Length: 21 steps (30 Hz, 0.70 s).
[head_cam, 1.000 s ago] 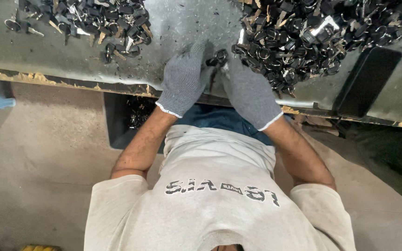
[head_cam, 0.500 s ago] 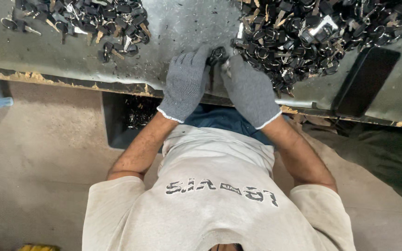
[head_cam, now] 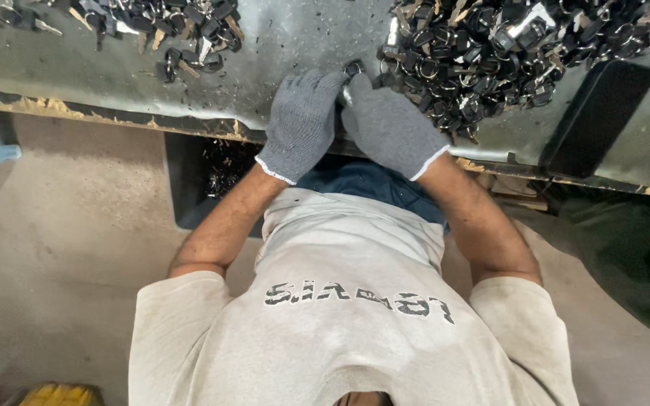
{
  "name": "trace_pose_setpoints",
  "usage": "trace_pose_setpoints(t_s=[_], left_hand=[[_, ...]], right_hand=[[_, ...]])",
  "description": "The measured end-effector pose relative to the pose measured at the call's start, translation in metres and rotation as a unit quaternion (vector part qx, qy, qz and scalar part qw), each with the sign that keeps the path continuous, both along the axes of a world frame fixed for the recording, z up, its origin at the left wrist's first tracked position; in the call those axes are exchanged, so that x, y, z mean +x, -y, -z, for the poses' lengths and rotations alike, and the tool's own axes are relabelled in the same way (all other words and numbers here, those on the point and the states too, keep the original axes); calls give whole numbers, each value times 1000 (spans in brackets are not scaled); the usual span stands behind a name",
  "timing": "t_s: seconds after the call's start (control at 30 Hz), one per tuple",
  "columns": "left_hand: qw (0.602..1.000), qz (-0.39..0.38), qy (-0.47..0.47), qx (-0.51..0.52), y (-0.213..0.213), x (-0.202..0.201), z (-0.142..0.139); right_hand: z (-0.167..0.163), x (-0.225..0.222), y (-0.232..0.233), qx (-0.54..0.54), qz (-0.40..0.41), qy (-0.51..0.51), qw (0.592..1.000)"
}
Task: The person picks keys one at a time from a large pile on the workbench, turns each key over in their gloved hands, and drops it into a bin below the bench, repeating this cycle throughout the episode.
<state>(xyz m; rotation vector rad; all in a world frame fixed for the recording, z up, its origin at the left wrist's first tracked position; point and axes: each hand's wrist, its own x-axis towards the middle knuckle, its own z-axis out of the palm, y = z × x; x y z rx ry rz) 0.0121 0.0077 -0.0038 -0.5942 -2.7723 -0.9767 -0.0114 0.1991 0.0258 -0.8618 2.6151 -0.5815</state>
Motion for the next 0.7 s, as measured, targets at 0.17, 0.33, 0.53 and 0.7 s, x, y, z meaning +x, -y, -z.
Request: trace_pose_setpoints(t_s=[0.17, 0.33, 0.53, 0.7], left_hand=[[997, -70, 36, 18, 2, 5, -2], [996, -40, -29, -79, 1, 10, -5], [999, -34, -3, -27, -2, 7, -4], [999, -12, 17, -46, -6, 17, 2]], right_hand=[[-6, 9, -2, -133, 170, 7, 976], [-6, 32, 4, 91, 143, -83, 982], [-8, 31, -1, 94, 99, -138, 981], [-7, 37, 15, 105, 137, -98, 980]])
